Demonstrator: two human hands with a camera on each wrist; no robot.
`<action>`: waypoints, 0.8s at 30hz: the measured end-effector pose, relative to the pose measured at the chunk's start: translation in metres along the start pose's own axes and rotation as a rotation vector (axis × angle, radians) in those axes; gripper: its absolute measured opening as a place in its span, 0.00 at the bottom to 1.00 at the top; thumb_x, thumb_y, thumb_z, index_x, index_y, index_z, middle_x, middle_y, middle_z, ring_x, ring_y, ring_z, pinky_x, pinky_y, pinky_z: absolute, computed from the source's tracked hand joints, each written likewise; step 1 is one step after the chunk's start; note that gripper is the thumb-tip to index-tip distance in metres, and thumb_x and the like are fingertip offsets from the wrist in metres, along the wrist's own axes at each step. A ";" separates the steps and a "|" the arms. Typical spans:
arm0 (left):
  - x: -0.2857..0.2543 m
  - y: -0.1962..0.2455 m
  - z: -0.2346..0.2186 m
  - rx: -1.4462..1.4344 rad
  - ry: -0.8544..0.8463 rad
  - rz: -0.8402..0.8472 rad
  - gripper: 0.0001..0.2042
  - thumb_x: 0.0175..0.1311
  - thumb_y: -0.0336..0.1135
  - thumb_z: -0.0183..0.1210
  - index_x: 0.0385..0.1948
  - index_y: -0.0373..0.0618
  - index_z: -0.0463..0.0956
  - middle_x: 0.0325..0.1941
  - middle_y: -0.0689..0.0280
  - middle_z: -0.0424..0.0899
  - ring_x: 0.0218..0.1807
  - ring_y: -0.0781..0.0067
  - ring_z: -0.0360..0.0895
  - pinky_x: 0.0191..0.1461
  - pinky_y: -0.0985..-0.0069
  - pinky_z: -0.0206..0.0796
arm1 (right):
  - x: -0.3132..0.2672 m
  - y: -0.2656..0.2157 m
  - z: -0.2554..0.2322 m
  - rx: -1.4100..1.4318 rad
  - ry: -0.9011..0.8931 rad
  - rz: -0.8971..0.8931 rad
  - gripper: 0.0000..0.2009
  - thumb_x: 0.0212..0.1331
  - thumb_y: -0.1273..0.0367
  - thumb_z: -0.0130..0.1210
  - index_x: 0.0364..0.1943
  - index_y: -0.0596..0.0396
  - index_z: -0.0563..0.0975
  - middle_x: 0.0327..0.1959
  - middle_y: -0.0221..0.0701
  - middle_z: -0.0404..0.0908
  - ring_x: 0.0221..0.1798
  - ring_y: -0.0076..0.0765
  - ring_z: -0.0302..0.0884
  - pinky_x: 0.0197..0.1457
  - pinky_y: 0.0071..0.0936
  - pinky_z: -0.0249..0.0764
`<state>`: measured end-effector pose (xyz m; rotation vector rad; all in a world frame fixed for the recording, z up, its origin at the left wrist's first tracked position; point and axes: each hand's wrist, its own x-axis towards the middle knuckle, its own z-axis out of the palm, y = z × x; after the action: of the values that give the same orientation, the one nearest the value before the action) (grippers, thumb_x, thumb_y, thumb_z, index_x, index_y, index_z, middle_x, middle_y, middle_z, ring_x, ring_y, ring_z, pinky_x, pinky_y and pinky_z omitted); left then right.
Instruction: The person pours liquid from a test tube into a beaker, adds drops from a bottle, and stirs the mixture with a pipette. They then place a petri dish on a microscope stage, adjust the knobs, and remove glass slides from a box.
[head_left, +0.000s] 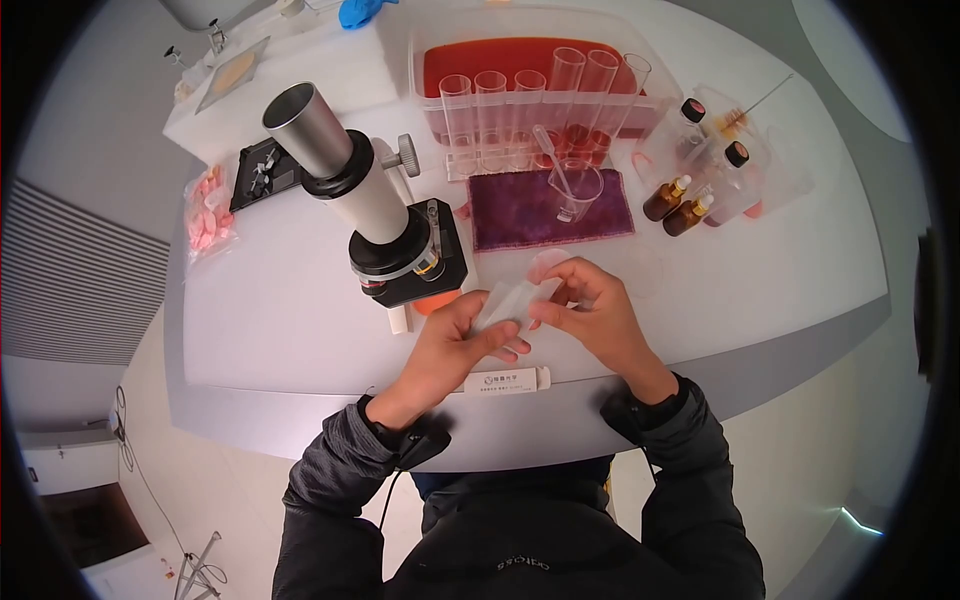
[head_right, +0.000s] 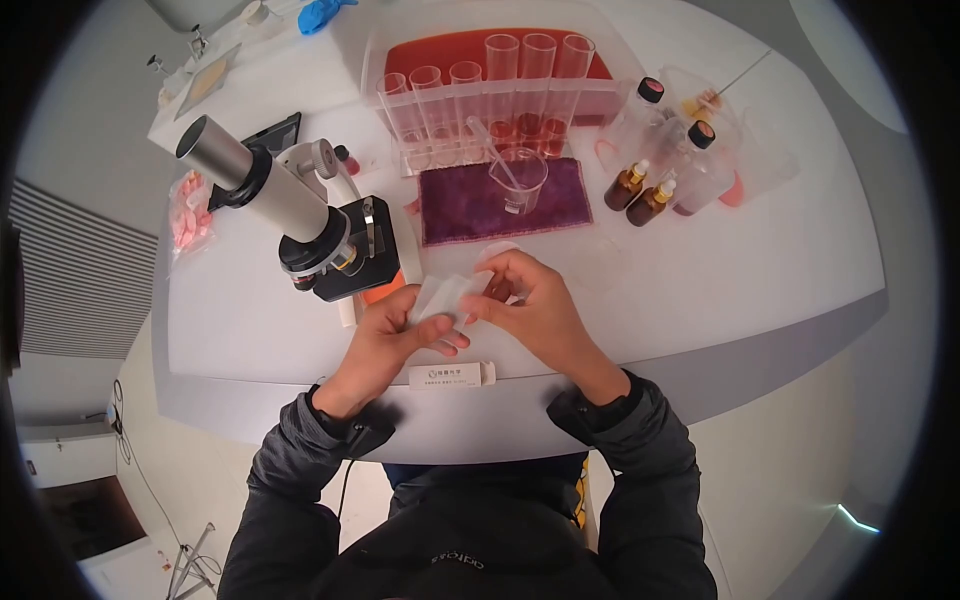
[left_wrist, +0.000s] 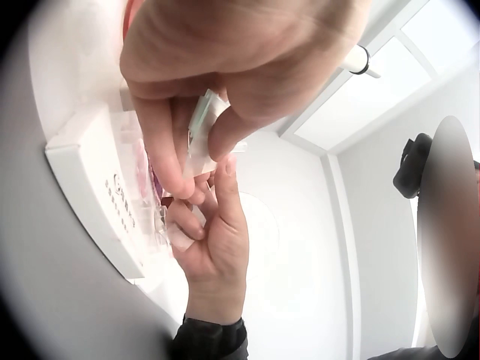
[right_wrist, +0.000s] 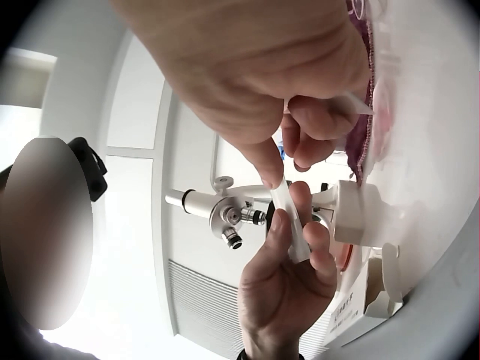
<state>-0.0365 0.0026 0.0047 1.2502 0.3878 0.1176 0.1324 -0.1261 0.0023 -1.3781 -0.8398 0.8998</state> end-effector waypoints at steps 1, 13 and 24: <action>0.000 -0.001 0.000 0.005 0.018 0.001 0.15 0.73 0.31 0.53 0.56 0.35 0.70 0.49 0.60 0.82 0.45 0.70 0.83 0.48 0.75 0.76 | 0.000 0.000 0.000 -0.016 -0.001 -0.002 0.11 0.57 0.71 0.66 0.38 0.60 0.77 0.31 0.26 0.81 0.31 0.16 0.74 0.37 0.18 0.70; 0.001 -0.004 0.000 0.002 0.058 -0.014 0.16 0.75 0.37 0.51 0.56 0.35 0.69 0.50 0.60 0.81 0.45 0.68 0.84 0.48 0.75 0.75 | -0.002 -0.003 -0.007 -0.143 -0.057 0.088 0.09 0.60 0.69 0.63 0.37 0.62 0.81 0.28 0.26 0.82 0.31 0.18 0.71 0.37 0.20 0.69; 0.001 -0.002 -0.001 -0.023 0.021 -0.009 0.12 0.73 0.32 0.53 0.52 0.34 0.70 0.47 0.62 0.81 0.44 0.74 0.83 0.41 0.78 0.77 | -0.001 -0.004 -0.004 -0.122 -0.054 0.090 0.09 0.63 0.68 0.61 0.36 0.62 0.80 0.29 0.25 0.80 0.30 0.15 0.70 0.35 0.19 0.68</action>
<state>-0.0364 0.0025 0.0022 1.2250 0.4098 0.1273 0.1360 -0.1283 0.0062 -1.5134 -0.8917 0.9718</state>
